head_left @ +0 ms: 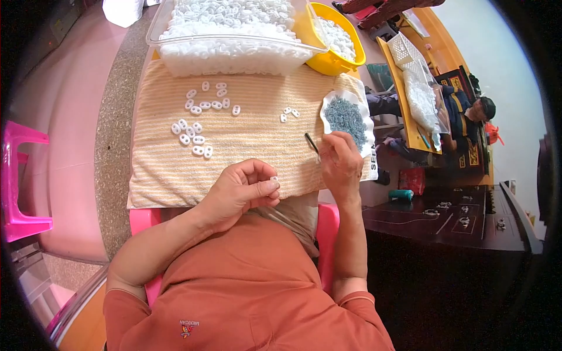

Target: Assembling small white plastic hardware clips or rings on a striped cloth workbench.

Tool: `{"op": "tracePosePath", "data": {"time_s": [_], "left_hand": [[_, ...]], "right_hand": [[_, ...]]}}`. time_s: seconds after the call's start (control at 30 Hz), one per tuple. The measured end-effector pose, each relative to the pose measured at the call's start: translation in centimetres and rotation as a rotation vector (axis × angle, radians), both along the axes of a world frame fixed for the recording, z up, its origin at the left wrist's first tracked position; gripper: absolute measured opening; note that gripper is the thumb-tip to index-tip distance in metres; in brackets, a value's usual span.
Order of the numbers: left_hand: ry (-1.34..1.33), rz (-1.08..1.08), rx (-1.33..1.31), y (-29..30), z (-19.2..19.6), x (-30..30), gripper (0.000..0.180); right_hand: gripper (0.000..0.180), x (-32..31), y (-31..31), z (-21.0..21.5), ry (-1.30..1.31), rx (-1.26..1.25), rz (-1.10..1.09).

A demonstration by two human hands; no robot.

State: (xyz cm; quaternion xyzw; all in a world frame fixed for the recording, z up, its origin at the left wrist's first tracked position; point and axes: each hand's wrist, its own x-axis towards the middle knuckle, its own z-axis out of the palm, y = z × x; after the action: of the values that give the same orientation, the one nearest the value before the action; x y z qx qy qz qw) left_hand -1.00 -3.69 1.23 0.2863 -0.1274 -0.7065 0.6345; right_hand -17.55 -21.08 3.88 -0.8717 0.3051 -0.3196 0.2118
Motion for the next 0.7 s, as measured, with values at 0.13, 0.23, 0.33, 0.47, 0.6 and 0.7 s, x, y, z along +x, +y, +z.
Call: {"op": "tracePosePath", "data": {"time_s": [0.13, 0.23, 0.33, 0.47, 0.6, 0.7], "left_hand": [[0.0, -0.002, 0.008, 0.0, -0.2, -0.1, 0.012], [0.003, -0.004, 0.022, 0.0, -0.2, -0.1, 0.012], [-0.004, -0.004, 0.035, 0.0, -0.2, 0.0, 0.013], [-0.018, 0.008, 0.042, 0.0, -0.2, 0.0, 0.014], [-0.014, 0.013, 0.041, 0.0, -0.3, 0.0, 0.014], [-0.017, 0.014, 0.035, 0.0, -0.2, 0.0, 0.014]], "right_hand": [[0.028, -0.8, -2.1, 0.3, 0.303, -0.323, -0.09], [0.031, -1.0, -2.9, 0.3, 0.399, -0.473, -0.112], [0.034, -1.2, -3.5, -0.6, 0.443, -0.491, -0.127], [0.033, -1.3, -3.7, -1.3, 0.421, -0.441, -0.101], [0.029, -1.4, -3.5, -1.4, 0.367, -0.396, -0.095], [0.025, -1.6, -3.6, -1.7, 0.307, -0.366, -0.077]]}}
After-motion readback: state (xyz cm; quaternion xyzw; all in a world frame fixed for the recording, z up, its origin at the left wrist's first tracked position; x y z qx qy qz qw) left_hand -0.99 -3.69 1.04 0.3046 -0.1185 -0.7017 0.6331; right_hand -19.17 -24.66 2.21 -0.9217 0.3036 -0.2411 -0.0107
